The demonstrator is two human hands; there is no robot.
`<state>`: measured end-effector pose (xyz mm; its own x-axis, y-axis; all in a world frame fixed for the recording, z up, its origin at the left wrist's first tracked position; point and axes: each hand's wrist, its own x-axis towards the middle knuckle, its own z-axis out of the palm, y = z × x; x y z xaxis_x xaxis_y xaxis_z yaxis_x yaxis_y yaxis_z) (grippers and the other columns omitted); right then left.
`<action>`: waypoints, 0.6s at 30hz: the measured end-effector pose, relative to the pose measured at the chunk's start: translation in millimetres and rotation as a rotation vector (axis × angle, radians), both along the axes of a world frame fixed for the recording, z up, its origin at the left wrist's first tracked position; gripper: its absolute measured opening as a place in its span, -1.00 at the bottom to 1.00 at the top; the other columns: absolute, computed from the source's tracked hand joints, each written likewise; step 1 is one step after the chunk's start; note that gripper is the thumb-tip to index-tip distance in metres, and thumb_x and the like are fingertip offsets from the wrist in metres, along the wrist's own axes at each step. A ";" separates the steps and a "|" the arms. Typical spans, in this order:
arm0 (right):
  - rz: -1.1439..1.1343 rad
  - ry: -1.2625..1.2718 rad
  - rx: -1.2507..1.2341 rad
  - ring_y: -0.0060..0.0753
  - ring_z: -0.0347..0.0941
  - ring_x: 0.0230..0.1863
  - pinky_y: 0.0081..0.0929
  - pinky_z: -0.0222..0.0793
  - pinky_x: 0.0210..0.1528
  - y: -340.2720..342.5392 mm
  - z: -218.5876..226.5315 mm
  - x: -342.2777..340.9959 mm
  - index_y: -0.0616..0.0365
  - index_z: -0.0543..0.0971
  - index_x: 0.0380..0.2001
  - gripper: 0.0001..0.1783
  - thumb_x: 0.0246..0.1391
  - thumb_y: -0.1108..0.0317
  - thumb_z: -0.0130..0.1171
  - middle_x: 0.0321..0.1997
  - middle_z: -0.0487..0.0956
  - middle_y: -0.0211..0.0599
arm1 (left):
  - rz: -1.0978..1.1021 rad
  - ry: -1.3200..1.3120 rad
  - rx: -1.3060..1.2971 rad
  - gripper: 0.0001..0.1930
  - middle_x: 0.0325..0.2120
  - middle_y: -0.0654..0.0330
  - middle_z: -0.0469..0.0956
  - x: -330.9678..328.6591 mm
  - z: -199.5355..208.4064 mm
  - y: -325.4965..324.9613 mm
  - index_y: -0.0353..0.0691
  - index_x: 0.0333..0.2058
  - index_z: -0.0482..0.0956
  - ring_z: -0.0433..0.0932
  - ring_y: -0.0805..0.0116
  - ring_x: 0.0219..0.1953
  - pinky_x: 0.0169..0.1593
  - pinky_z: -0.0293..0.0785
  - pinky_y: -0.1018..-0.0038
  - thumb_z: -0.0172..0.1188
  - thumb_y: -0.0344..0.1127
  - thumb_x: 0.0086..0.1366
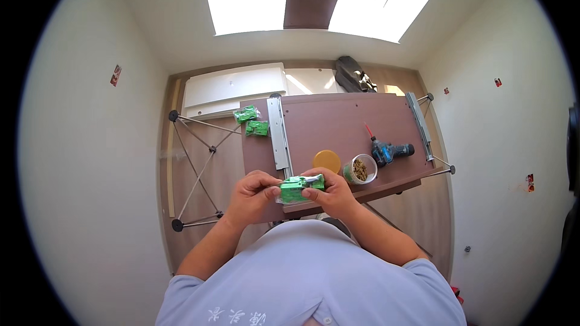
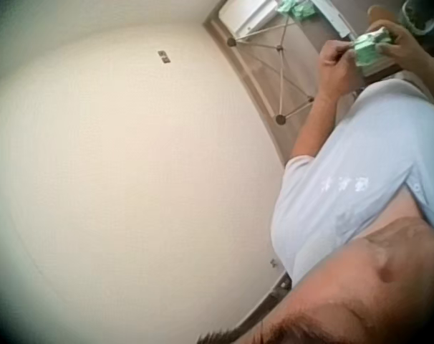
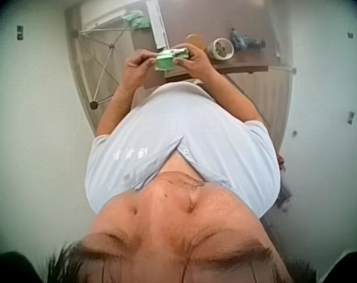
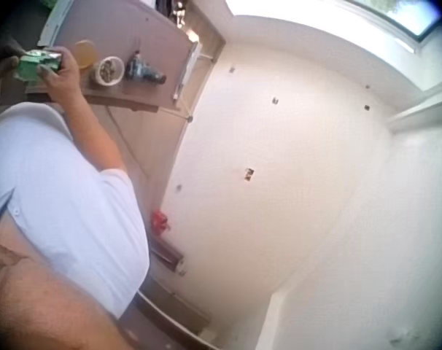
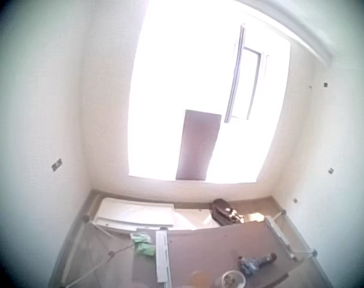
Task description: The person installs metal drawer slides onto a wooden board using an electric drill and screws.
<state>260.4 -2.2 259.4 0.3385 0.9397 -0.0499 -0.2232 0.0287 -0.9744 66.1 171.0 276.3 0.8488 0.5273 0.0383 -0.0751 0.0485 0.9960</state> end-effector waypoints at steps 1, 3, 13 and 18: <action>-0.010 0.042 -0.043 -0.59 0.59 0.00 -0.53 0.60 -0.04 -2.6 6.1 0.3 0.20 0.53 0.20 -0.50 0.36 0.19 0.42 0.01 0.66 -0.34 | 0.030 0.010 0.009 -0.85 -0.19 0.24 0.67 1.7 3.1 -3.2 -0.26 -0.16 0.76 0.61 0.49 -0.11 -0.03 0.55 0.52 0.37 -0.30 0.49; -0.032 0.126 -0.130 -0.59 0.62 -0.12 -0.55 0.62 -0.22 -10.5 18.0 6.6 0.20 0.51 0.22 -0.50 0.39 0.17 0.39 -0.05 0.67 -0.33 | 0.014 0.043 -0.179 -0.83 -0.27 0.27 0.66 8.5 16.0 -14.1 -0.25 -0.18 0.75 0.60 0.51 -0.15 -0.07 0.55 0.52 0.37 -0.26 0.50; 0.436 0.963 -0.310 -0.64 0.35 -0.67 -0.74 0.18 -0.70 -78.7 45.7 122.2 0.20 0.55 0.19 -0.43 0.55 -0.12 0.01 -0.29 0.64 -0.28 | -0.082 -0.133 0.243 -0.58 -0.43 0.33 0.54 122.3 67.2 -76.4 -0.25 -0.38 0.57 0.43 0.53 -0.44 -0.30 0.38 0.53 0.24 -0.02 0.58; 0.166 0.360 -0.206 -0.35 0.57 0.17 -0.29 0.57 0.14 -121.3 50.7 183.2 0.19 0.40 0.40 -0.34 0.54 -0.10 0.04 0.22 0.62 -0.18 | -0.002 0.037 -0.015 -0.59 -0.44 0.32 0.55 195.7 80.1 -138.5 -0.23 -0.36 0.57 0.47 0.56 -0.42 -0.29 0.40 0.54 0.18 -0.04 0.62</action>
<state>443.6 -123.5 310.1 0.1109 0.9378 -0.3289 -0.5349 -0.2227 -0.8151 261.8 32.4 356.5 0.8506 0.5258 -0.0012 -0.0381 0.0639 0.9972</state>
